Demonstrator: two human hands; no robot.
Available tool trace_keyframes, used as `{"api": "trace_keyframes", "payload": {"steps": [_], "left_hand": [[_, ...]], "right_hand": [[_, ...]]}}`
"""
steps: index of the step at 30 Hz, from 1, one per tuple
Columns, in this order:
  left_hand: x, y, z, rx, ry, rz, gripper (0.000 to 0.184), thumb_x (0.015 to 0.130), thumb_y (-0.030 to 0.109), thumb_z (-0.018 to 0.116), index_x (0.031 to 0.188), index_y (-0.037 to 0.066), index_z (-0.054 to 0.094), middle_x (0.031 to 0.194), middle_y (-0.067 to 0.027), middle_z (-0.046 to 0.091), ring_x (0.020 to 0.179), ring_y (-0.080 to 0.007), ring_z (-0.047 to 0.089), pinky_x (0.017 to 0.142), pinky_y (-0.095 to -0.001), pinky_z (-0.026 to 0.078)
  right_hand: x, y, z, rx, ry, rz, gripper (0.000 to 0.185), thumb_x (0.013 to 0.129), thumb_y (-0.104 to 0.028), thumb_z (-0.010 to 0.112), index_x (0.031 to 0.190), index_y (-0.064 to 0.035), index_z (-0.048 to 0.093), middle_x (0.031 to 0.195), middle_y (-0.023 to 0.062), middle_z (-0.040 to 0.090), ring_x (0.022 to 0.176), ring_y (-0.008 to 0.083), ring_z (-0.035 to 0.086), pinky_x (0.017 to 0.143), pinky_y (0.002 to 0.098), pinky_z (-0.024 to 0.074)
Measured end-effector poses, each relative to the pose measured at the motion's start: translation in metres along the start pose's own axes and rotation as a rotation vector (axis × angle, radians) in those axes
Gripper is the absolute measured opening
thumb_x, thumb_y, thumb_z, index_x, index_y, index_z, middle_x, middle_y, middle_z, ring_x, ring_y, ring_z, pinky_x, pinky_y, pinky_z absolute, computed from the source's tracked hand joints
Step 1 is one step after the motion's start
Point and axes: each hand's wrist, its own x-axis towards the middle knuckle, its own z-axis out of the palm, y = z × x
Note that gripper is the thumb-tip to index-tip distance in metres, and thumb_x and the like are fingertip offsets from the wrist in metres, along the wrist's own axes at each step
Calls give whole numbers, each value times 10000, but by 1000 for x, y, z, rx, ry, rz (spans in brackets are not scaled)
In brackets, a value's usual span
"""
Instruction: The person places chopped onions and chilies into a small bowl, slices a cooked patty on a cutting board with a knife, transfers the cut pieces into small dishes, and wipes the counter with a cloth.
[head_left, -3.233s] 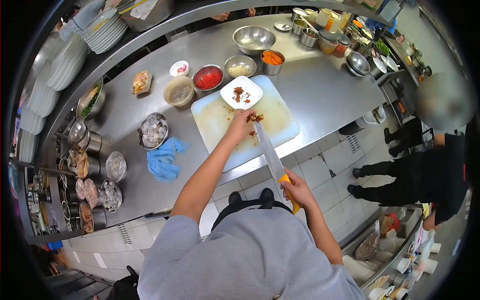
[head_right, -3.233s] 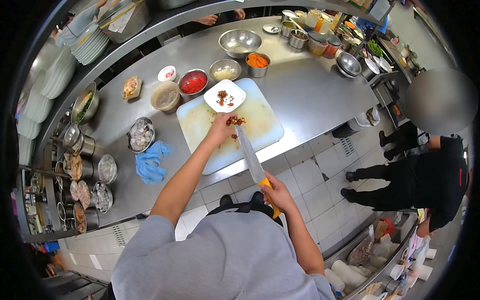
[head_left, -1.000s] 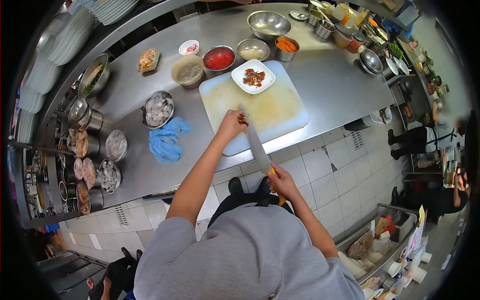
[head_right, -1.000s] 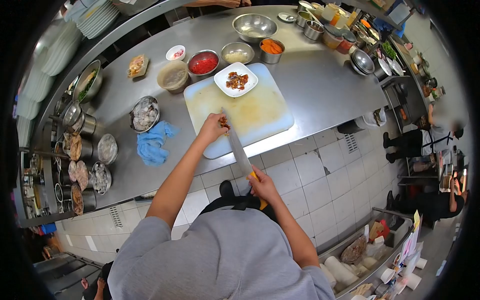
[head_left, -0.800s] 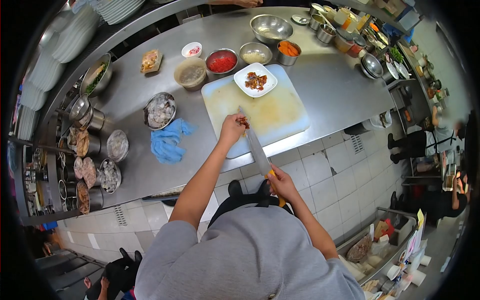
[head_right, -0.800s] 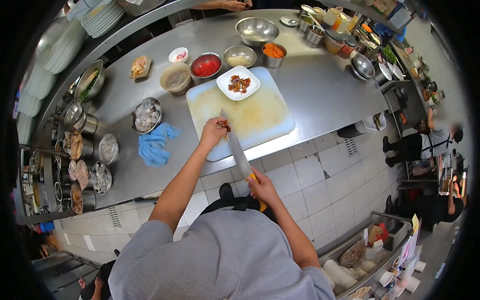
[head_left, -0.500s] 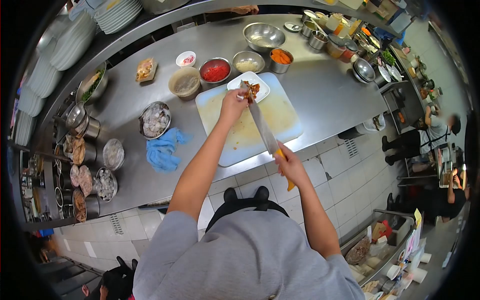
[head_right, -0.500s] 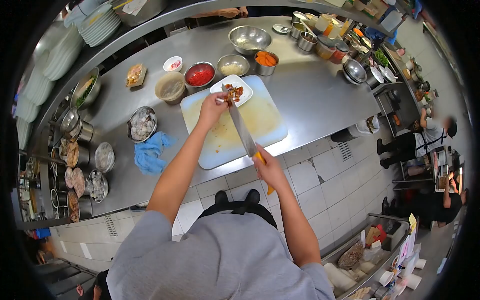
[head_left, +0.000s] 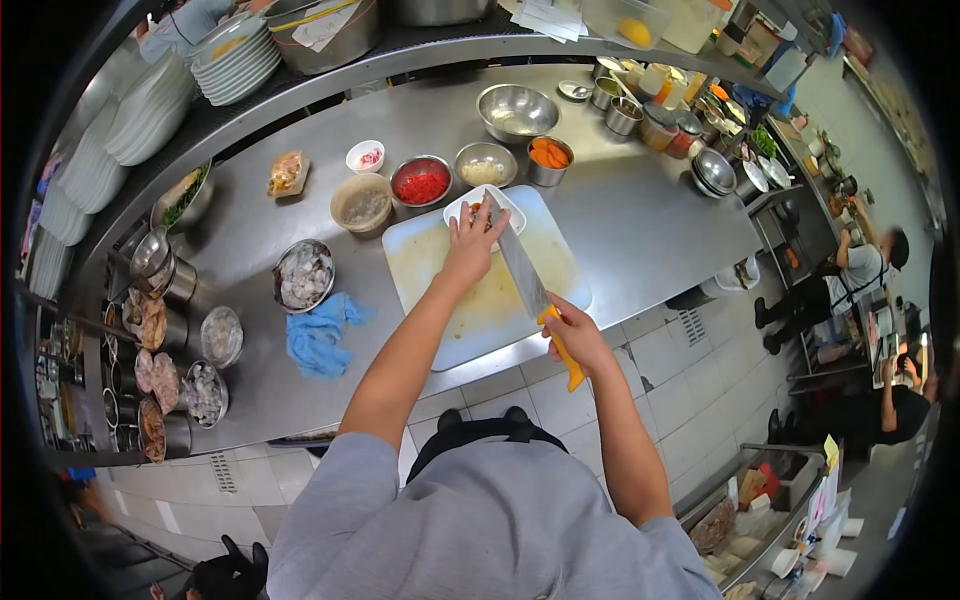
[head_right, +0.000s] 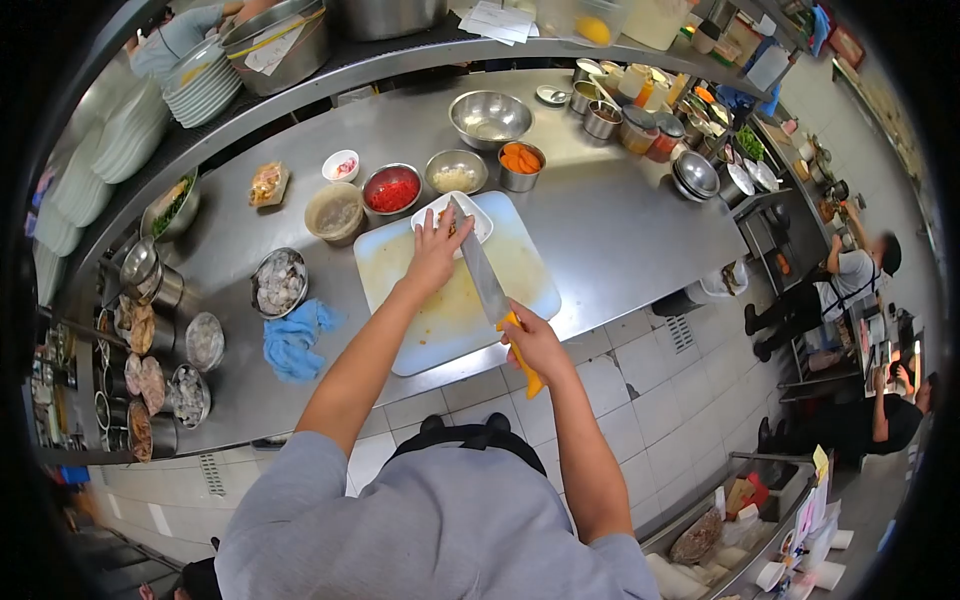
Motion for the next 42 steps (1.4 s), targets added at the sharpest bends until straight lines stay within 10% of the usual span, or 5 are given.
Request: {"api": "trace_keyframes", "payload": {"steps": [8,13,17,24,42], "left_hand": [[8,-39,1,1,-15,-172,706,786,15,596,1449,220,462,1612,-147,162,1450,-496,127,1134,-665,180],[-62,-48,-33,-270,175,-153,298,803,151,705,1074,28,699,1015,-166,638,1004,-335,588,913,-402,471],[-135,-25,-34,-396,-275,-406,479,697,216,825,1117,35,683,1009,-172,624,1008,-334,587,895,-412,478],[-159,-8,-13,-279,-27,-319,579,702,208,820,1214,21,627,970,-154,610,976,-330,593,864,-410,492],[-83,-16,-8,-572,220,-424,170,843,144,696,926,-3,716,869,-185,702,812,-316,682,764,-373,529]], "right_hand": [[-43,15,-24,158,57,27,489,987,-130,543,1467,-133,449,832,39,587,580,104,541,508,251,475],[-77,71,-46,47,-37,124,497,977,-124,570,1461,-142,457,827,39,608,563,99,555,504,245,483],[-93,108,-42,90,-107,226,531,959,-95,592,1469,-139,448,819,29,608,544,74,542,495,213,466],[-73,134,-20,157,-107,182,540,960,-112,600,1475,-141,438,810,28,600,541,84,537,491,224,467],[-55,109,-2,10,-175,88,540,975,-161,579,1490,-149,417,830,16,582,564,78,524,504,226,460]]}}
